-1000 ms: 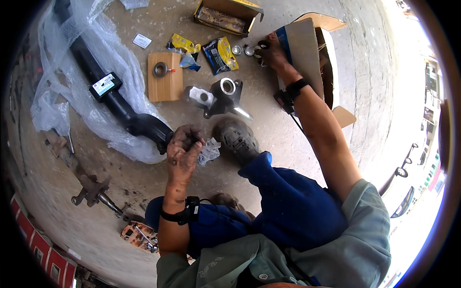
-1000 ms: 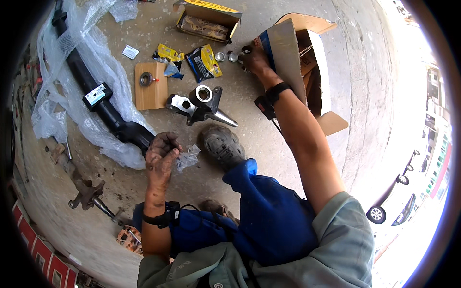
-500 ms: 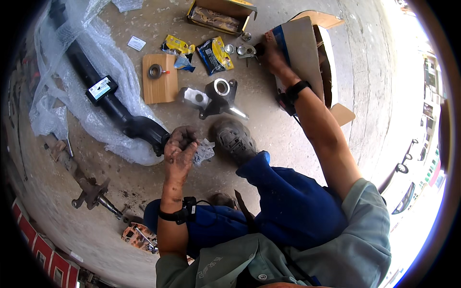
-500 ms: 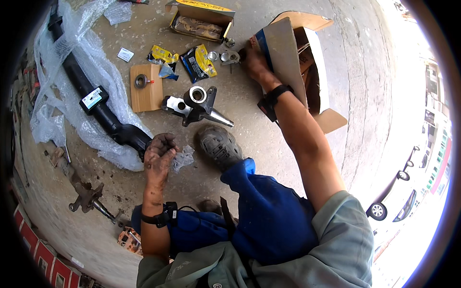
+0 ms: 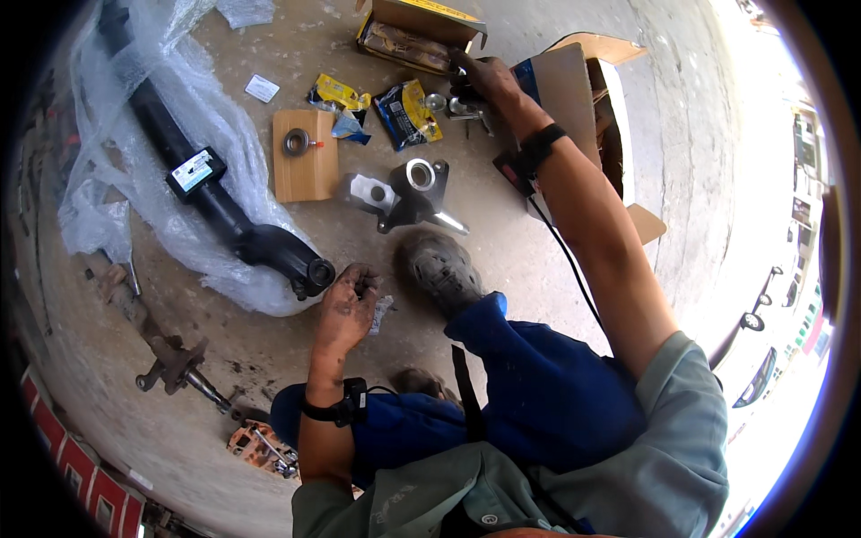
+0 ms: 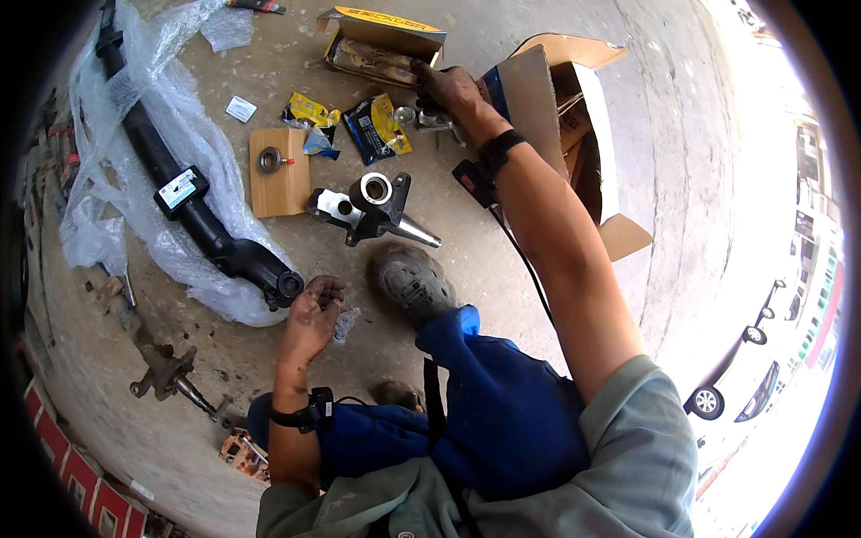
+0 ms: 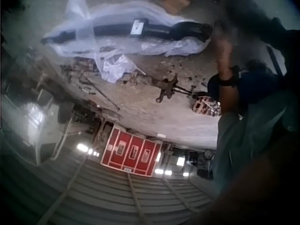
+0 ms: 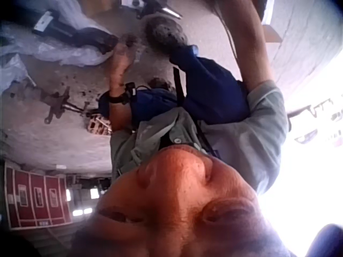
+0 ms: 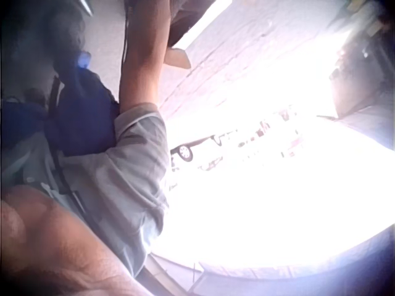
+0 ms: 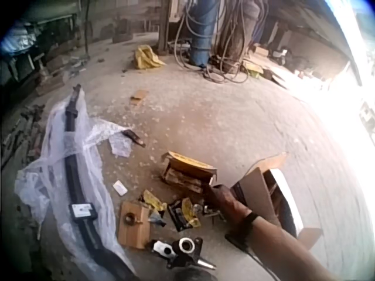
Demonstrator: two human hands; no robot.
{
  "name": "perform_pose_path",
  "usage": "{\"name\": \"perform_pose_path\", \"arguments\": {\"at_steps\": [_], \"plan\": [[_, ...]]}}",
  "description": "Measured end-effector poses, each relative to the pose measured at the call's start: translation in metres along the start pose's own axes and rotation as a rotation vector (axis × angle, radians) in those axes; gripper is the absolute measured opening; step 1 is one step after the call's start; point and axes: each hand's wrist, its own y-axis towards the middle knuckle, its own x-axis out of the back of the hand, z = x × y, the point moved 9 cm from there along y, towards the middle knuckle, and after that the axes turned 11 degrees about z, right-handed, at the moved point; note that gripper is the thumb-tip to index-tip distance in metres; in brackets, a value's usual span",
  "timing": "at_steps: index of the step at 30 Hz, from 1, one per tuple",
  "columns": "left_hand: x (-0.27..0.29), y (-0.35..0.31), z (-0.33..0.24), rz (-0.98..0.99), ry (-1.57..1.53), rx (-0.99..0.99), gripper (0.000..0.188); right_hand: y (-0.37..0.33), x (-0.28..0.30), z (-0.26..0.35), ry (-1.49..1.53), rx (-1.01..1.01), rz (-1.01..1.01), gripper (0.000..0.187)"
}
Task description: The person assembles a vehicle suspension component by unboxing a metal bushing and hardware, applying grease by hand, and inserting the metal sleeve into the bracket.
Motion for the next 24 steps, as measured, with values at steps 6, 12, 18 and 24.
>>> {"name": "perform_pose_path", "arguments": {"at_steps": [6, 12, 18, 24], "plan": [[-0.028, -0.006, -0.016, 0.152, 0.009, 0.004, 0.023, 0.032, -0.006, 0.008, -0.315, 0.028, -0.106, 0.034], [-0.041, -0.007, -0.005, 0.219, 0.097, -0.023, 0.024, 0.033, -0.001, 0.052, -1.155, 0.178, -0.141, 0.040], [-0.040, -0.008, -0.006, 0.243, 0.208, 0.051, 0.029, 0.016, 0.034, 0.046, -0.418, 0.075, -0.345, 0.038], [-0.042, -0.015, 0.015, 0.218, 0.310, 0.105, 0.034, -0.038, -0.114, 0.110, -0.804, 0.467, 0.241, 0.041]]}}
